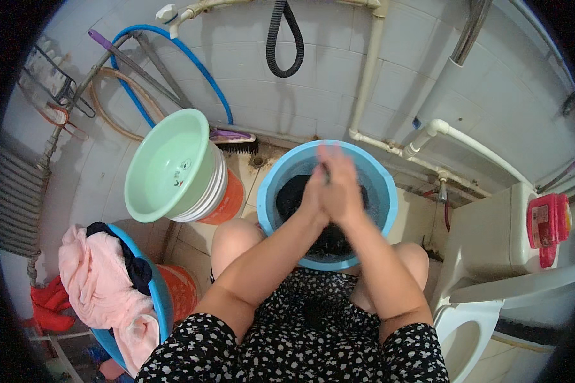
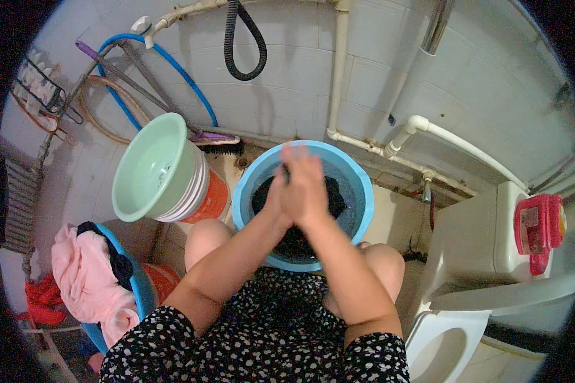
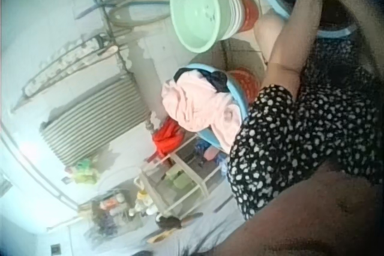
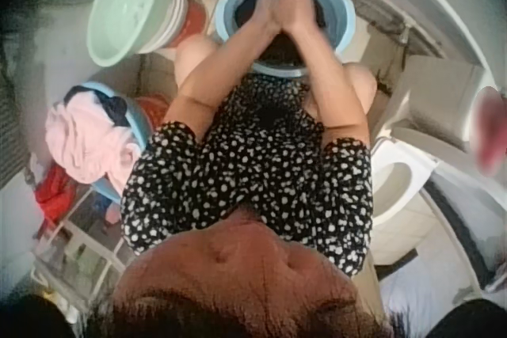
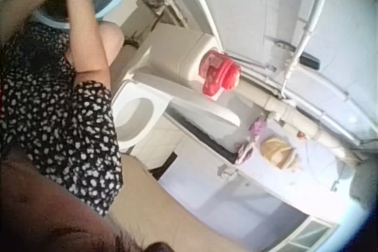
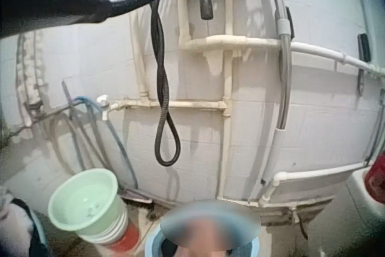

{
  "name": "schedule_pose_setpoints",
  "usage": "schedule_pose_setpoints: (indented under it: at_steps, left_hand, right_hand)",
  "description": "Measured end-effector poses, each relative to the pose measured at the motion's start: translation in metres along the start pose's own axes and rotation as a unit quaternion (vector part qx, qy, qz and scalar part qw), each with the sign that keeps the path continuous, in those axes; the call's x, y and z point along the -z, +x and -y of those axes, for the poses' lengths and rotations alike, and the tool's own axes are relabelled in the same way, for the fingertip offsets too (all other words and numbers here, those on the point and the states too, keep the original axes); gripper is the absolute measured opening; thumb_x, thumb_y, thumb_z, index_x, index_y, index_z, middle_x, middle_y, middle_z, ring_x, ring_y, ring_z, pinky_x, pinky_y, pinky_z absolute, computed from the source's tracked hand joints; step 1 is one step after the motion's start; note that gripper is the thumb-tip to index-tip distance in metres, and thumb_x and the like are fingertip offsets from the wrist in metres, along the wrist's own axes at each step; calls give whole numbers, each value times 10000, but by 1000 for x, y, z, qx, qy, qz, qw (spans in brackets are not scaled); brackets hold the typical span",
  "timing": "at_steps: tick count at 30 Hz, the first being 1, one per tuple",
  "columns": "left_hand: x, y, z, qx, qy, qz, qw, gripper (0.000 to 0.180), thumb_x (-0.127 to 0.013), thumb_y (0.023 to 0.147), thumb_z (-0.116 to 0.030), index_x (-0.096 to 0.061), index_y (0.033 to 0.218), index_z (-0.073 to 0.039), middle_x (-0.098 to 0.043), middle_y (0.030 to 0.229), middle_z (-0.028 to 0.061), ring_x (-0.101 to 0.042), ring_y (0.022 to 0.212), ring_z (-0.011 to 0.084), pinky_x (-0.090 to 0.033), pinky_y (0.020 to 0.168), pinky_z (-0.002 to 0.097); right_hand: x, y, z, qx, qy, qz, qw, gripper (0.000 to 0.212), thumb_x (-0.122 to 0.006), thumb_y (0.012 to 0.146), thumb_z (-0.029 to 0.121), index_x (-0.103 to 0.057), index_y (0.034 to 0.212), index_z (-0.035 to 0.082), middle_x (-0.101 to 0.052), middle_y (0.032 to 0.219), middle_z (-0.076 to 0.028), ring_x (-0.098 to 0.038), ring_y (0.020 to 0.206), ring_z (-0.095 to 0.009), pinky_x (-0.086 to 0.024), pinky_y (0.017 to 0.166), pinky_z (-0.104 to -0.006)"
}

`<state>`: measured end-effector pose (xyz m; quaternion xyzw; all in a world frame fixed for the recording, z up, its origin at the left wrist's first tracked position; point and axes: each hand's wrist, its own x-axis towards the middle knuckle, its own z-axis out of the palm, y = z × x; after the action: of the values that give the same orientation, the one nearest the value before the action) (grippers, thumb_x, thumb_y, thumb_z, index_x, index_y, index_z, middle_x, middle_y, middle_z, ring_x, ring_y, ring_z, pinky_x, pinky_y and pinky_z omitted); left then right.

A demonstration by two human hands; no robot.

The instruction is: The person sits on a toilet in a bathroom and hand-washes a dark garment in a blue basin. They pour water from a green basin into the toilet, refill the green basin using a shower hose, and then return to washing the garment. The person applies liquid detergent from a yellow bottle to the garment and continues scrubbing and rinsing it by hand.

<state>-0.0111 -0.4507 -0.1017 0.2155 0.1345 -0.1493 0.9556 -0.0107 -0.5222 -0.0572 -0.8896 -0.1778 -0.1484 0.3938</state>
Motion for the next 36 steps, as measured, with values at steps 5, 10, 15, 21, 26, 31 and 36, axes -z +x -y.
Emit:
schedule_pose_setpoints:
  at_steps: [5, 10, 15, 21, 26, 31, 36]
  left_hand:
    - [-38, -20, -26, 90, 83, -38, 992, 333, -489, 850, -318, -606, 1027, -62, -646, 919, 67, -614, 865, 226, -469, 822, 365]
    - [-51, -36, -62, -63, 88, 74, 991, 408, -403, 915, -381, -613, 1020, -47, -656, 962, 84, -624, 891, 206, -480, 842, 341]
    - [-48, -42, -67, -73, 132, 71, 986, 373, -462, 900, -332, -585, 1092, -36, -639, 1021, 85, -610, 932, 196, -471, 858, 337]
    - [-23, -18, -43, 15, 209, -15, 978, 386, -491, 917, -253, -490, 1272, -102, -554, 1205, 65, -546, 1056, 205, -429, 919, 358]
    - [4, 7, -52, 84, 136, -11, 987, 420, -456, 917, -468, -607, 1041, -97, -632, 1018, 70, -593, 918, 223, -469, 845, 386]
    - [26, 3, 0, 14, 18, 22, 999, 390, -410, 935, -361, -527, 1201, -100, -541, 1197, 57, -500, 1092, 195, -360, 974, 347]
    - [3, -15, -11, 35, 127, -89, 987, 421, -450, 908, -331, -477, 1258, -98, -509, 1246, 60, -461, 1140, 197, -340, 982, 346]
  right_hand:
    - [20, 13, -48, -333, 372, 29, 866, 570, -356, 942, 492, -513, 1250, 39, -558, 1210, -168, -515, 1138, -303, -383, 964, -378]
    - [42, -2, -26, -425, 557, 118, 704, 609, -390, 915, 551, -527, 1237, 53, -581, 1160, -117, -524, 1091, -228, -371, 971, -352]
    - [20, -24, -25, -287, 391, 109, 868, 431, -528, 914, 394, -587, 1097, 9, -611, 1019, -21, -510, 950, -128, -409, 849, -308]
    - [37, -4, -26, -214, 606, -35, 766, 411, -461, 945, 372, -505, 1151, 19, -595, 1040, -63, -559, 955, -175, -441, 860, -332]
    - [0, -43, 21, -21, 97, 53, 994, 435, -565, 861, 233, -473, 1209, -9, -493, 1205, -185, -312, 1289, -326, -180, 1081, -449]
    - [-3, -15, 5, -43, 27, 39, 998, 420, -534, 856, 259, -514, 1173, -15, -378, 1354, -236, -245, 1332, -363, -115, 1095, -504]
    - [-8, -29, -2, -19, 124, 53, 991, 487, -475, 897, 285, -437, 1246, -52, -311, 1386, -279, -251, 1310, -419, -181, 1092, -444]
